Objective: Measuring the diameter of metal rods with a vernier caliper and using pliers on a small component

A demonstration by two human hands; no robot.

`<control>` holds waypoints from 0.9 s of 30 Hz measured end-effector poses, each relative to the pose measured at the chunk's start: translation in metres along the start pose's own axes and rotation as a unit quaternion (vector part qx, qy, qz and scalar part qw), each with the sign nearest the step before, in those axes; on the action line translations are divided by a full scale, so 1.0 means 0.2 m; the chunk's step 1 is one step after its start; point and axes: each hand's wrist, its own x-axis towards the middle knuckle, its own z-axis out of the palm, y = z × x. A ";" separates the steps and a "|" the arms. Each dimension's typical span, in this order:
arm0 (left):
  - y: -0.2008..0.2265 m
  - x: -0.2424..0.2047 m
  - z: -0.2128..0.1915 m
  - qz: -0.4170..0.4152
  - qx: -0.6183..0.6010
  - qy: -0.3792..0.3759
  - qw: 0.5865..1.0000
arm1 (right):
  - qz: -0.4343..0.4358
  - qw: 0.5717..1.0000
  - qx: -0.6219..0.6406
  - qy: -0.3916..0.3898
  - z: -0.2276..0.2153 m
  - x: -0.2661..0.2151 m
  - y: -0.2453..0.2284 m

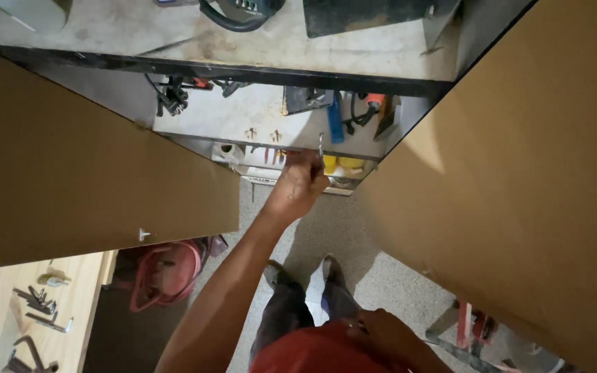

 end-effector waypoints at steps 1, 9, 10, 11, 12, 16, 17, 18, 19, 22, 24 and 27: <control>0.01 -0.01 0.00 -0.068 0.005 -0.008 0.998 | -0.002 1.000 -0.003 -0.004 0.02 0.02 0.03; -0.44 0.24 0.12 -0.323 0.103 -0.016 0.941 | 0.028 0.999 0.002 -0.024 -0.06 -0.09 -0.04; -0.49 0.29 0.14 -0.320 0.146 -0.001 0.936 | 0.074 0.996 0.001 -0.050 -0.12 -0.15 -0.13; -0.54 0.33 0.16 -0.317 0.189 0.014 0.929 | 0.118 0.990 0.000 -0.077 -0.18 -0.21 -0.21; -0.43 0.35 0.13 -0.319 0.188 0.013 0.929 | 0.118 0.990 0.001 -0.079 -0.13 -0.18 -0.14; -0.36 0.47 0.13 -0.424 0.109 -0.009 0.899 | 0.094 0.995 -0.003 -0.036 0.04 -0.13 0.09; -0.43 0.51 0.15 -0.422 0.140 0.010 0.896 | 0.088 0.996 0.010 0.002 0.06 -0.13 0.13; -0.48 0.52 0.18 -0.425 0.137 0.007 0.895 | 0.092 0.996 0.011 -0.002 0.05 -0.16 0.09; -0.53 0.55 0.19 -0.430 0.165 0.016 0.887 | 0.116 0.993 0.018 -0.020 0.02 -0.18 0.04; -0.85 0.59 0.31 -0.384 0.233 0.057 0.892 | 0.140 0.989 0.016 -0.035 0.04 -0.17 0.05; -0.91 0.57 0.32 -0.329 0.273 0.090 0.899 | 0.137 0.990 0.009 -0.031 0.08 -0.15 0.08; -0.76 0.34 0.24 -0.326 0.158 0.175 0.915 | 0.058 0.998 -0.033 -0.013 0.06 -0.16 0.05</control>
